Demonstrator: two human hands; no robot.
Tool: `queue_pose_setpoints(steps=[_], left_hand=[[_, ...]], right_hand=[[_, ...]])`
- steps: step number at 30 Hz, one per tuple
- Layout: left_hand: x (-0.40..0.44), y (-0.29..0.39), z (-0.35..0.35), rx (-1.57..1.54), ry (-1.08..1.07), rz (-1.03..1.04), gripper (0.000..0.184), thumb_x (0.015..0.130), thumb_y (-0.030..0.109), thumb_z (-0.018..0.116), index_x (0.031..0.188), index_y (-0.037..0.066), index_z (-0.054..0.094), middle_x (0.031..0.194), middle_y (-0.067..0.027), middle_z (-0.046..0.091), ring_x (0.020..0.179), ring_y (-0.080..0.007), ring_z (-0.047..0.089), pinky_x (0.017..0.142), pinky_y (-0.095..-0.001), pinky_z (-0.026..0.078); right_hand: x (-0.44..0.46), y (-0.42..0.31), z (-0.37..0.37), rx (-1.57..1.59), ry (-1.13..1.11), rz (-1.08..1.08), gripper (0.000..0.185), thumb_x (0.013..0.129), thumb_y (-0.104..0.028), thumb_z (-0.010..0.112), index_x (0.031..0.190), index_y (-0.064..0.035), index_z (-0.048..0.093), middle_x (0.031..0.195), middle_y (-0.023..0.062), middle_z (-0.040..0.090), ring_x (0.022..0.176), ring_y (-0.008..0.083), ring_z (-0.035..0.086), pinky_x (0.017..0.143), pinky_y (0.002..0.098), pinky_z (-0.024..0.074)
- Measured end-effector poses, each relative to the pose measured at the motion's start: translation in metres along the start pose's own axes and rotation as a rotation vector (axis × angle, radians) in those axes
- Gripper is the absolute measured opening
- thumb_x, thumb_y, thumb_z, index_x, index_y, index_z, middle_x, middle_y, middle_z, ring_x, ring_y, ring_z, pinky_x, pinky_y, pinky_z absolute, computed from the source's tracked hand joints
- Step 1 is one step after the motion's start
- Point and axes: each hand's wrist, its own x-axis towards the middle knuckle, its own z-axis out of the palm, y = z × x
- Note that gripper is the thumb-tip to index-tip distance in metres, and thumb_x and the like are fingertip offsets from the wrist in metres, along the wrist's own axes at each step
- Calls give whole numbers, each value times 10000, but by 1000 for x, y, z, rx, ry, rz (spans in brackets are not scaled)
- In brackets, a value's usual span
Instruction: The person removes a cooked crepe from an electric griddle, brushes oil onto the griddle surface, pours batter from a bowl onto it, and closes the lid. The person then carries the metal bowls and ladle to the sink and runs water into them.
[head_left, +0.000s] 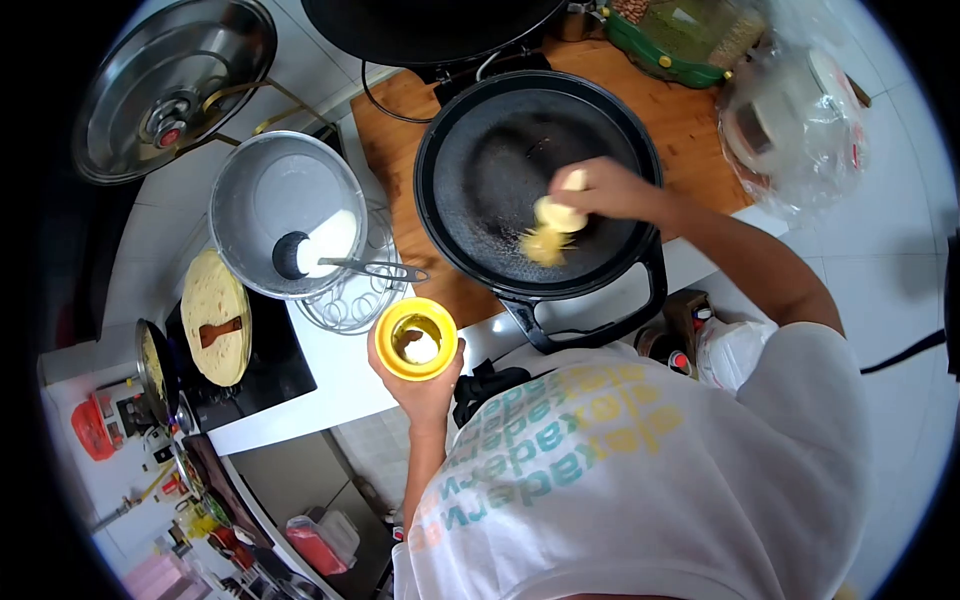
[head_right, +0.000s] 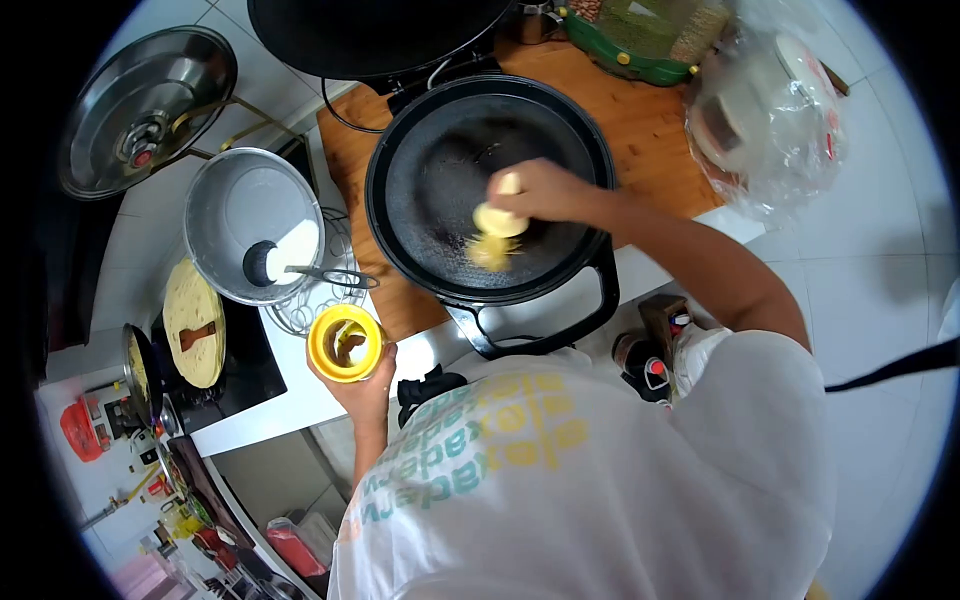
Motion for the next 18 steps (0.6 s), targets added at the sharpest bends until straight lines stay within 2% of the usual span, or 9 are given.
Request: queue_pose_setpoints(steps=[1,2,3,6,8,10,12,15,18], left_hand=[[0,-1,1,-8,-6,0,801,554,13,723,1200,24,248,1072,-112,428,972,-199,477,823,-293,420],[0,-2,1,-15,-10,-1,799,555,10,721,1198,24,249,1071,-112,428,971,-199,477,823,-294,421],[-1,-3,3,-23,-7,0,796,555,8,719,1197,23,250,1069,-112,428,971,-200,478,823,-295,421],[-4,-2,7,-84,-39,-64,839,528,66,765,1198,10,262,1075,-107,430,965,-193,476,822,-288,409],[-4,2,8,-62,-63,-42,829,529,64,763,1190,8,268,1071,-108,433,959,-192,478,826,-288,408],[-3,7,10,-38,-84,17,820,530,63,761,1186,7,271,1071,-109,434,956,-191,479,827,-288,407],[-3,8,9,-10,-87,35,818,532,65,763,1184,6,272,1075,-111,431,962,-194,478,838,-288,399],[-4,9,9,-4,-79,37,825,532,69,766,1186,6,268,1080,-114,429,975,-199,473,850,-291,392],[-5,8,10,-3,-56,38,833,532,73,767,1189,8,261,1082,-115,427,979,-199,471,851,-291,391]], right_hand=[[-11,6,-22,-5,13,17,193,764,-260,579,798,-70,598,719,35,600,677,120,566,650,266,451],[-15,10,-42,-55,124,231,179,769,-260,581,799,-84,601,714,27,596,653,111,560,625,256,454],[-12,30,-62,-93,235,56,209,778,-290,566,807,-86,600,708,58,605,637,142,579,595,275,456],[19,39,-90,-471,605,3,270,788,-328,530,836,-72,604,726,125,613,653,230,602,595,325,458],[55,40,-68,-301,722,-4,235,779,-301,546,839,-83,610,728,114,615,652,234,601,603,336,458],[85,36,-33,-140,691,-157,210,768,-279,562,830,-85,609,726,109,614,663,240,601,615,331,455],[85,15,3,25,464,-186,190,756,-256,575,812,-77,609,705,92,611,651,199,594,618,305,451],[34,-14,10,71,57,1,162,747,-244,585,780,-88,613,651,50,584,593,106,553,590,254,437],[-3,7,-34,84,101,132,182,770,-226,577,787,-47,606,705,23,596,597,95,555,579,236,448]])
